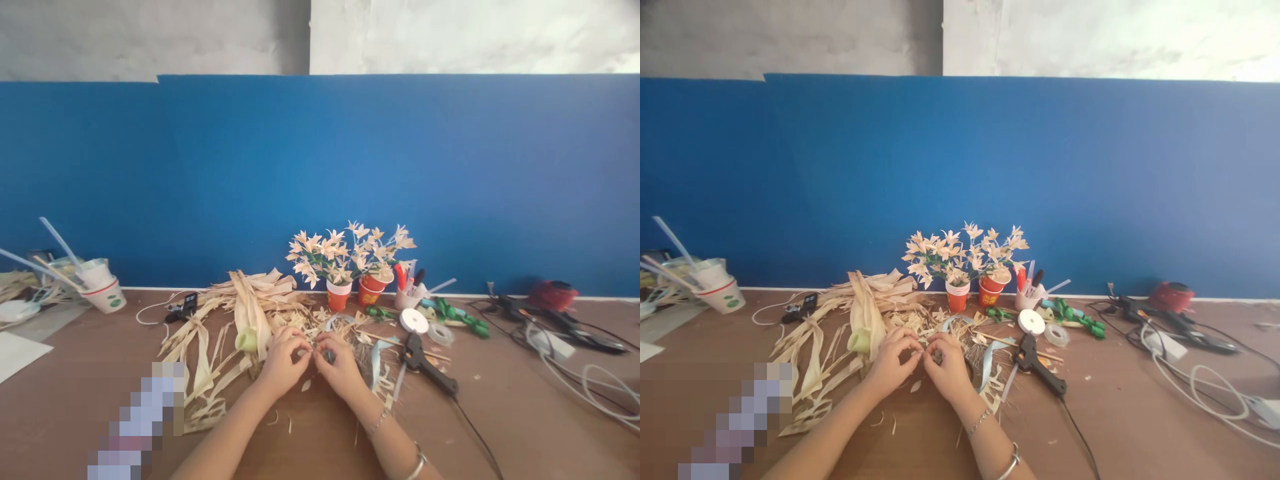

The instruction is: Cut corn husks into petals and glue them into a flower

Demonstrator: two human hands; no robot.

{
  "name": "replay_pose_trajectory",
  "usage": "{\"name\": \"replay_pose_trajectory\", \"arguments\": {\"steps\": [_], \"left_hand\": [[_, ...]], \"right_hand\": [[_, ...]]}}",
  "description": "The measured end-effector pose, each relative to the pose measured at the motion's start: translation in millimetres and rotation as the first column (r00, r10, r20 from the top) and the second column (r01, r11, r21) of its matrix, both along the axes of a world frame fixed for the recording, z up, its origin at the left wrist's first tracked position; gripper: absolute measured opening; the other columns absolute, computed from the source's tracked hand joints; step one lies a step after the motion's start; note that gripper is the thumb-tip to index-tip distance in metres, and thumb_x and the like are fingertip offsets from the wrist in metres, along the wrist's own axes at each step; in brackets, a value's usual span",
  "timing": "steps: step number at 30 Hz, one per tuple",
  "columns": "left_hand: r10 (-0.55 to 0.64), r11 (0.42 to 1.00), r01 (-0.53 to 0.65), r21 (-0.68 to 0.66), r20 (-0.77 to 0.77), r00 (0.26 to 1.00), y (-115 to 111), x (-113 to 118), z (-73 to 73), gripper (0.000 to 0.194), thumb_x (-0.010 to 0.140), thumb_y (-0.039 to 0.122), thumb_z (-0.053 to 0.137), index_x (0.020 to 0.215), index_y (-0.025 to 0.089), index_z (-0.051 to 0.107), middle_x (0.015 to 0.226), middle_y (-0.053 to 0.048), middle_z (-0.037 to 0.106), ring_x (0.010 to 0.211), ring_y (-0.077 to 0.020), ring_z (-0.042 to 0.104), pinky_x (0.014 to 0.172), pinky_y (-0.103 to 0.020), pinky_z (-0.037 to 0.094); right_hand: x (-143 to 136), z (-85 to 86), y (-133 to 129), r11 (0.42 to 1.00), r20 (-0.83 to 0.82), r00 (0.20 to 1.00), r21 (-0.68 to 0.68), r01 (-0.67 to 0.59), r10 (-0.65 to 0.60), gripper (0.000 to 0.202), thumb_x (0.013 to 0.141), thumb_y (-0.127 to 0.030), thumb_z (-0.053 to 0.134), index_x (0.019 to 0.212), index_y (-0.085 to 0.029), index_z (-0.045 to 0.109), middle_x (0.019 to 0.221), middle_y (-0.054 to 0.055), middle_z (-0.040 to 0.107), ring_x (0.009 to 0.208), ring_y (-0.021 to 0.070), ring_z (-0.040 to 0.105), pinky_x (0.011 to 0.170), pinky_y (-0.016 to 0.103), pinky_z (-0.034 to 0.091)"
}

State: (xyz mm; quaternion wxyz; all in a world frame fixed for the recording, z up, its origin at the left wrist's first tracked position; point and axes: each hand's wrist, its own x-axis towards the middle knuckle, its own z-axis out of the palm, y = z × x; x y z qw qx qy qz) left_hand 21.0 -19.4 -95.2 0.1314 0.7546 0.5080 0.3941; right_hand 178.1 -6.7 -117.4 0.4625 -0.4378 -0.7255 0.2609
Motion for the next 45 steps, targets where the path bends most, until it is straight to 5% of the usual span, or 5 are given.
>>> {"name": "replay_pose_trajectory", "arguments": {"steps": [10, 21, 32, 39, 45], "left_hand": [[-0.064, 0.998, 0.065, -0.003, 0.072, 0.995, 1.7, -0.8, -5.7, 0.011, 0.076, 0.014, 0.055, 0.067, 0.020, 0.057, 0.089, -0.003, 0.060, 0.093, -0.0200, 0.053, 0.083, -0.035, 0.041], [-0.034, 0.999, 0.032, 0.037, 0.051, 0.998, 0.0, 0.2, -6.4, 0.011, 0.073, 0.011, 0.057, 0.066, 0.020, 0.060, 0.091, -0.003, 0.059, 0.094, -0.0198, 0.052, 0.084, -0.035, 0.040], [0.197, 0.958, -0.198, 0.206, 0.025, 0.980, -1.4, 2.7, -2.3, 0.016, 0.068, 0.007, 0.057, 0.059, 0.019, 0.054, 0.089, -0.003, 0.061, 0.093, -0.0219, 0.053, 0.084, -0.039, 0.038], [0.140, 0.976, -0.139, 0.167, 0.005, 0.990, 1.0, 0.8, -3.2, 0.013, 0.075, 0.016, 0.058, 0.064, 0.021, 0.060, 0.089, -0.003, 0.061, 0.091, -0.0215, 0.053, 0.081, -0.038, 0.041], [0.108, 0.982, -0.102, 0.158, -0.031, 0.994, -6.5, 6.5, -1.5, 0.012, 0.074, 0.014, 0.057, 0.065, 0.022, 0.061, 0.092, -0.004, 0.060, 0.095, -0.0228, 0.051, 0.082, -0.040, 0.040]], "right_hand": [[-1.8, 1.7, -0.7, 0.995, -0.123, 0.991, -0.074, -0.062, 0.053, 0.011, 0.077, -0.021, 0.055, 0.068, -0.018, 0.060, 0.094, 0.008, 0.063, 0.092, 0.0203, 0.057, 0.084, 0.032, 0.042], [0.2, 0.4, 1.0, 0.999, -0.048, 0.998, -0.032, -0.038, 0.036, 0.009, 0.074, -0.017, 0.055, 0.066, -0.018, 0.059, 0.092, 0.007, 0.063, 0.092, 0.0203, 0.058, 0.086, 0.032, 0.041], [-1.0, 3.1, -0.3, 0.958, 0.088, 0.958, 0.112, 0.263, -0.273, 0.014, 0.067, -0.009, 0.052, 0.058, -0.020, 0.052, 0.081, 0.007, 0.064, 0.082, 0.0221, 0.058, 0.077, 0.033, 0.043], [2.2, 4.9, 0.3, 0.991, 0.025, 0.998, 0.125, 0.046, -0.050, 0.012, 0.078, -0.017, 0.054, 0.085, -0.020, 0.063, 0.098, 0.008, 0.063, 0.095, 0.0217, 0.057, 0.087, 0.035, 0.042], [-3.7, 3.3, -5.2, 0.987, 0.060, 0.997, 0.157, 0.030, -0.040, 0.012, 0.079, -0.016, 0.053, 0.072, -0.020, 0.062, 0.092, 0.007, 0.062, 0.091, 0.0211, 0.057, 0.084, 0.035, 0.041]]}}
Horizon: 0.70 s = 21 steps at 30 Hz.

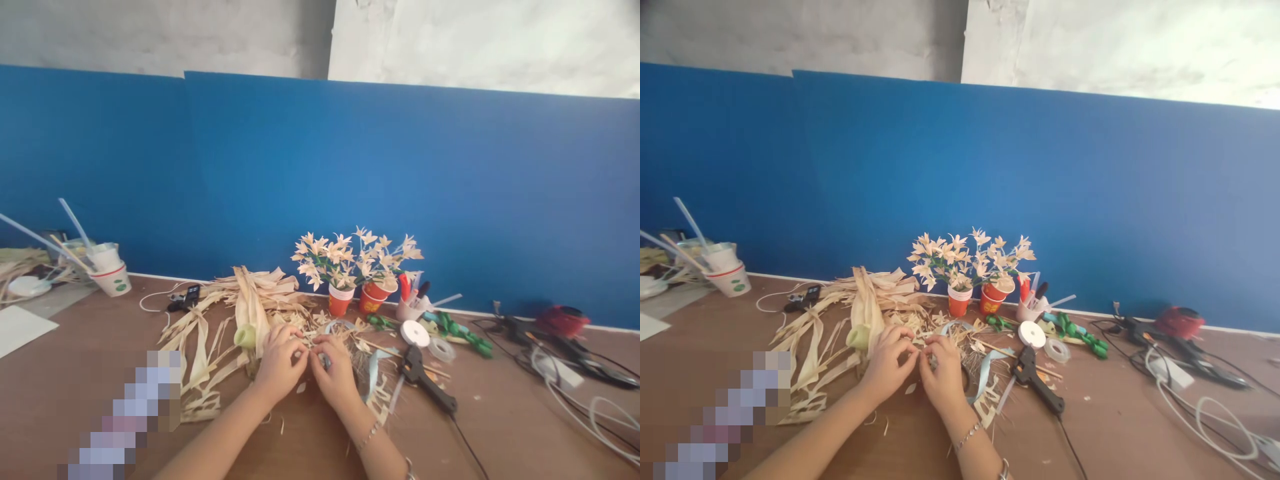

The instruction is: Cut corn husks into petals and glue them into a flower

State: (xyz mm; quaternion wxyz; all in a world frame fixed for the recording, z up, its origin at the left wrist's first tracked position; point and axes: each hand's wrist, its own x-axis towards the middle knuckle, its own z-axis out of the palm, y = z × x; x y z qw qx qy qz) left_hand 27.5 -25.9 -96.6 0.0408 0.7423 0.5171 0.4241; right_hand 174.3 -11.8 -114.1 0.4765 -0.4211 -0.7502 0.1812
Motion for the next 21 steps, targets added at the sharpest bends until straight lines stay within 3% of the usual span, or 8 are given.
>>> {"name": "replay_pose_trajectory", "arguments": {"steps": [5, 9, 15, 21], "left_hand": [[-0.018, 1.000, 0.018, -0.008, -0.003, 1.000, -0.9, 0.1, 1.3, 0.013, 0.073, 0.012, 0.057, 0.065, 0.022, 0.061, 0.092, -0.004, 0.060, 0.096, -0.0227, 0.051, 0.083, -0.039, 0.040], [-0.014, 0.999, 0.014, -0.036, -0.002, 1.000, 0.2, 0.3, 0.9, 0.013, 0.073, 0.013, 0.057, 0.064, 0.022, 0.061, 0.092, -0.003, 0.060, 0.096, -0.0228, 0.051, 0.083, -0.040, 0.039], [0.113, 0.991, -0.113, -0.065, -0.012, 0.994, -2.7, 8.0, -1.3, 0.014, 0.069, 0.011, 0.057, 0.059, 0.021, 0.058, 0.092, -0.004, 0.061, 0.095, -0.0247, 0.052, 0.081, -0.042, 0.038], [0.224, 0.973, -0.230, -0.034, -0.126, 0.966, -4.4, 6.3, 0.3, 0.013, 0.068, 0.011, 0.058, 0.060, 0.021, 0.058, 0.094, -0.005, 0.062, 0.098, -0.0264, 0.051, 0.083, -0.043, 0.036]], "right_hand": [[2.1, 2.4, 1.7, 0.998, -0.044, 0.999, -0.056, 0.006, -0.008, 0.009, 0.076, -0.017, 0.055, 0.070, -0.019, 0.061, 0.092, 0.007, 0.063, 0.091, 0.0208, 0.058, 0.084, 0.034, 0.042], [1.8, 3.7, 0.2, 1.000, 0.032, 0.999, 0.002, 0.018, -0.018, 0.011, 0.078, -0.015, 0.052, 0.073, -0.020, 0.061, 0.092, 0.007, 0.063, 0.090, 0.0209, 0.058, 0.081, 0.033, 0.042], [-4.0, 6.6, -6.9, 0.986, 0.253, 0.960, 0.138, 0.089, -0.122, 0.012, 0.081, -0.012, 0.047, 0.081, -0.019, 0.058, 0.092, 0.007, 0.062, 0.090, 0.0212, 0.055, 0.079, 0.035, 0.036], [-6.5, 5.7, -7.7, 0.973, 0.315, 0.929, 0.179, 0.146, -0.197, 0.013, 0.082, -0.010, 0.046, 0.081, -0.019, 0.056, 0.090, 0.006, 0.062, 0.089, 0.0207, 0.054, 0.078, 0.034, 0.032]]}}
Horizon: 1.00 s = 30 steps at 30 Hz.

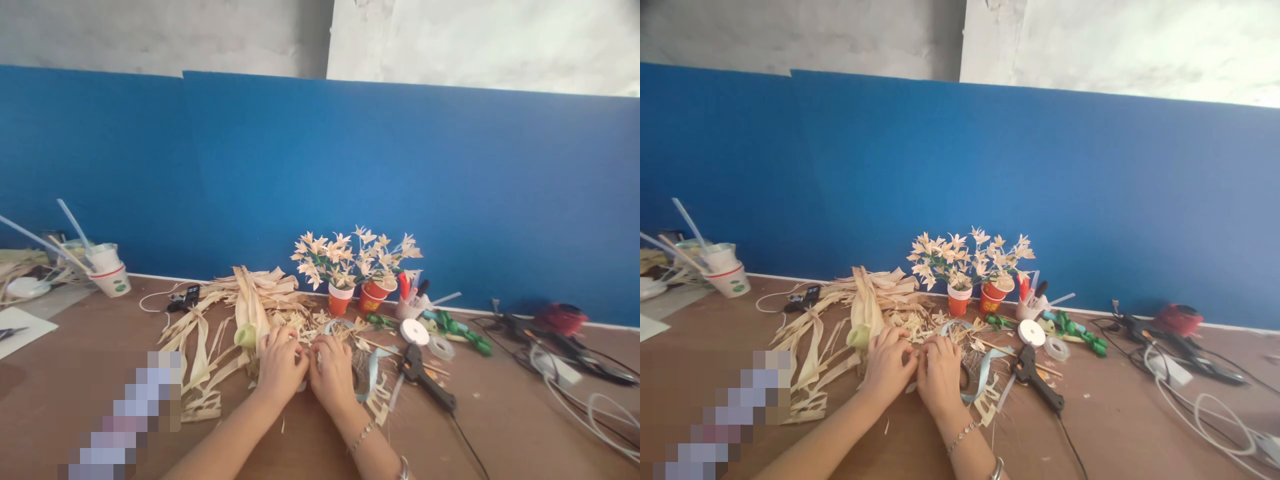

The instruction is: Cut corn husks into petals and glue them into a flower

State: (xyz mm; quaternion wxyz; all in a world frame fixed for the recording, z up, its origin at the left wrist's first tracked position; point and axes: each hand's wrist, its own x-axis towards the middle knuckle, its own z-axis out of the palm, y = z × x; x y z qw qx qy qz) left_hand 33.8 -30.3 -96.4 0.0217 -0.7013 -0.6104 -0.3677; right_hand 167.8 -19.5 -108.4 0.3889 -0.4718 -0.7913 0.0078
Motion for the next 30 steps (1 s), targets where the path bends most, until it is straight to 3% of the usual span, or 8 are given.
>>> {"name": "replay_pose_trajectory", "arguments": {"steps": [4, 10, 13, 19, 25, 30], "left_hand": [[0.064, 0.998, -0.064, 0.001, -0.009, 0.998, 5.2, -8.3, 0.9, 0.013, 0.070, 0.013, 0.057, 0.060, 0.021, 0.059, 0.093, -0.005, 0.061, 0.098, -0.0271, 0.051, 0.082, -0.043, 0.036], [-0.085, 0.996, 0.085, 0.021, 0.028, 0.996, 7.8, -9.8, 0.3, 0.006, 0.072, 0.017, 0.060, 0.072, 0.022, 0.063, 0.096, -0.005, 0.060, 0.099, -0.0253, 0.050, 0.084, -0.042, 0.037], [-0.175, 0.985, 0.175, 0.004, 0.047, 0.984, 7.3, -9.9, -0.4, 0.012, 0.072, 0.018, 0.061, 0.081, 0.024, 0.066, 0.099, -0.005, 0.060, 0.100, -0.0253, 0.050, 0.085, -0.042, 0.038], [-0.202, 0.976, 0.204, -0.078, 0.030, 0.979, 12.3, -16.4, -9.6, 0.012, 0.074, 0.015, 0.059, 0.070, 0.023, 0.067, 0.097, -0.005, 0.062, 0.097, -0.0248, 0.051, 0.081, -0.041, 0.039], [-0.223, 0.967, 0.216, -0.133, -0.044, 0.974, 14.8, -21.4, -17.7, 0.018, 0.076, 0.013, 0.056, 0.066, 0.022, 0.068, 0.097, -0.005, 0.063, 0.096, -0.0244, 0.050, 0.079, -0.040, 0.039], [-0.200, 0.971, 0.196, -0.138, -0.019, 0.980, 17.5, -22.7, -15.6, 0.017, 0.074, 0.014, 0.058, 0.064, 0.022, 0.068, 0.091, -0.005, 0.063, 0.092, -0.0237, 0.050, 0.077, -0.039, 0.040]], "right_hand": [[6.9, -1.2, 3.6, 0.999, -0.023, 0.999, -0.023, 0.045, -0.046, 0.013, 0.083, -0.011, 0.046, 0.080, -0.018, 0.057, 0.092, 0.006, 0.063, 0.090, 0.0206, 0.054, 0.078, 0.033, 0.031], [10.8, -4.3, 6.8, 0.999, -0.022, 1.000, -0.053, 0.000, -0.001, 0.014, 0.085, -0.014, 0.046, 0.082, -0.019, 0.059, 0.090, 0.006, 0.063, 0.087, 0.0201, 0.054, 0.075, 0.032, 0.033], [8.5, -6.2, 6.8, 0.997, -0.014, 1.000, -0.073, -0.029, 0.028, 0.014, 0.084, -0.014, 0.048, 0.082, -0.020, 0.060, 0.090, 0.005, 0.063, 0.088, 0.0207, 0.055, 0.075, 0.032, 0.034], [9.5, -2.7, 4.3, 0.982, -0.025, 0.995, -0.164, -0.098, 0.095, 0.009, 0.077, -0.014, 0.055, 0.078, -0.021, 0.062, 0.095, 0.006, 0.061, 0.094, 0.0222, 0.054, 0.080, 0.034, 0.037], [12.1, 3.1, -4.1, 0.910, 0.070, 0.949, -0.311, -0.274, 0.309, 0.013, 0.063, -0.014, 0.065, 0.072, -0.023, 0.065, 0.116, 0.003, 0.055, 0.112, 0.0262, 0.046, 0.090, 0.040, 0.035], [12.0, 2.9, -1.6, 0.906, 0.034, 0.955, -0.327, -0.269, 0.296, 0.013, 0.064, -0.009, 0.060, 0.063, -0.022, 0.063, 0.117, 0.003, 0.057, 0.115, 0.0265, 0.045, 0.091, 0.042, 0.034]]}}
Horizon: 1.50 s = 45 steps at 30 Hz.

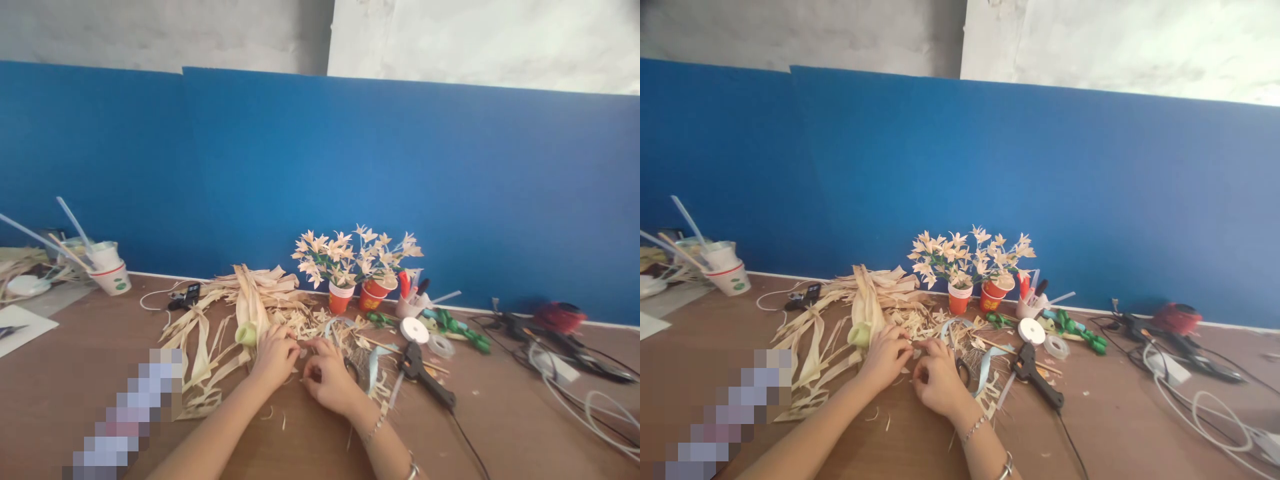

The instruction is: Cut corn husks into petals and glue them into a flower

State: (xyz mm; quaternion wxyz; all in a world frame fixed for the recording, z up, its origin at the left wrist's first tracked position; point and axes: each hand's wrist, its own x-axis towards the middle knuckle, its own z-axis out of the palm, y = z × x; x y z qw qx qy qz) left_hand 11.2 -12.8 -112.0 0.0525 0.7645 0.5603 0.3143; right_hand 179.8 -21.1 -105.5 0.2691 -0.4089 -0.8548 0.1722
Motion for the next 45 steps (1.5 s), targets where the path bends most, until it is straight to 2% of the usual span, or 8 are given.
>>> {"name": "replay_pose_trajectory", "arguments": {"steps": [4, 8, 19, 27, 33, 37, 41, 45], "left_hand": [[0.021, 0.999, -0.020, -0.029, 0.061, 0.998, 3.4, -4.4, 8.4, 0.012, 0.070, 0.011, 0.062, 0.067, 0.022, 0.067, 0.086, -0.005, 0.062, 0.091, -0.0231, 0.052, 0.079, -0.039, 0.041], [-0.092, 0.989, 0.092, -0.116, 0.000, 0.996, 0.9, -12.5, 17.6, 0.012, 0.066, 0.012, 0.066, 0.065, 0.024, 0.066, 0.084, -0.003, 0.062, 0.090, -0.0240, 0.053, 0.078, -0.037, 0.042], [-0.167, 0.969, 0.141, -0.203, -0.117, 0.979, -8.9, -18.4, 29.3, 0.019, 0.068, 0.006, 0.055, 0.064, 0.023, 0.062, 0.081, -0.003, 0.062, 0.091, -0.0237, 0.055, 0.080, -0.036, 0.041], [-0.105, 0.955, 0.120, -0.271, 0.070, 0.992, -0.7, -10.4, 21.7, 0.017, 0.069, 0.010, 0.054, 0.073, 0.023, 0.065, 0.075, 0.000, 0.068, 0.076, -0.0195, 0.061, 0.072, -0.030, 0.043], [-0.134, 0.908, 0.221, -0.357, 0.253, 0.958, -1.4, -4.5, 18.5, 0.019, 0.068, 0.011, 0.053, 0.083, 0.020, 0.060, 0.073, 0.002, 0.067, 0.068, -0.0146, 0.061, 0.063, -0.024, 0.043], [-0.116, 0.938, 0.214, -0.274, 0.331, 0.936, -0.2, -2.3, 21.4, 0.015, 0.072, 0.015, 0.056, 0.086, 0.020, 0.059, 0.075, 0.001, 0.066, 0.072, -0.0156, 0.060, 0.068, -0.026, 0.043], [-0.057, 0.997, 0.065, -0.048, 0.155, 0.986, -0.6, -1.8, 27.5, 0.013, 0.078, 0.021, 0.057, 0.065, 0.020, 0.057, 0.073, -0.003, 0.062, 0.080, -0.0206, 0.055, 0.072, -0.032, 0.040], [-0.149, 0.985, 0.147, 0.091, 0.023, 0.989, -6.7, 1.1, 31.0, 0.012, 0.078, 0.013, 0.056, 0.086, 0.021, 0.061, 0.088, -0.004, 0.064, 0.091, -0.0218, 0.051, 0.079, -0.035, 0.037]], "right_hand": [[1.1, -3.8, 6.2, 0.989, -0.030, 0.990, 0.033, 0.141, -0.140, 0.013, 0.069, -0.010, 0.060, 0.065, -0.022, 0.063, 0.108, 0.004, 0.061, 0.106, 0.0263, 0.050, 0.086, 0.041, 0.036], [1.8, -8.9, 8.3, 0.967, -0.024, 0.977, 0.140, 0.215, -0.214, 0.015, 0.074, -0.011, 0.058, 0.075, -0.024, 0.065, 0.104, 0.007, 0.062, 0.103, 0.0267, 0.051, 0.080, 0.039, 0.037], [-1.2, -10.6, 6.3, 0.973, -0.038, 0.981, 0.121, 0.194, -0.191, 0.019, 0.076, -0.009, 0.053, 0.082, -0.023, 0.066, 0.103, 0.006, 0.062, 0.101, 0.0253, 0.051, 0.081, 0.039, 0.036], [-4.5, -6.9, 3.7, 0.988, -0.130, 0.983, 0.065, 0.138, -0.128, 0.013, 0.076, -0.016, 0.059, 0.085, -0.023, 0.065, 0.102, 0.005, 0.062, 0.101, 0.0236, 0.052, 0.086, 0.038, 0.035], [-5.6, -1.6, 3.2, 0.990, -0.235, 0.962, -0.005, 0.143, -0.140, 0.010, 0.079, -0.019, 0.055, 0.078, -0.021, 0.065, 0.099, 0.007, 0.063, 0.099, 0.0232, 0.054, 0.088, 0.038, 0.035], [-5.0, -4.4, 9.3, 0.976, -0.446, 0.871, -0.153, 0.154, -0.207, 0.014, 0.077, -0.022, 0.055, 0.068, -0.020, 0.065, 0.095, 0.007, 0.064, 0.096, 0.0222, 0.056, 0.089, 0.036, 0.038], [-2.6, -7.7, 16.6, 0.919, -0.618, 0.693, -0.349, 0.182, -0.372, 0.018, 0.072, -0.029, 0.060, 0.059, -0.019, 0.064, 0.091, 0.008, 0.065, 0.091, 0.0233, 0.059, 0.087, 0.036, 0.040], [-1.5, -9.5, 19.2, 0.888, -0.657, 0.617, -0.429, 0.167, -0.433, 0.017, 0.068, -0.029, 0.062, 0.056, -0.018, 0.066, 0.089, 0.008, 0.066, 0.090, 0.0239, 0.059, 0.088, 0.036, 0.039]]}}
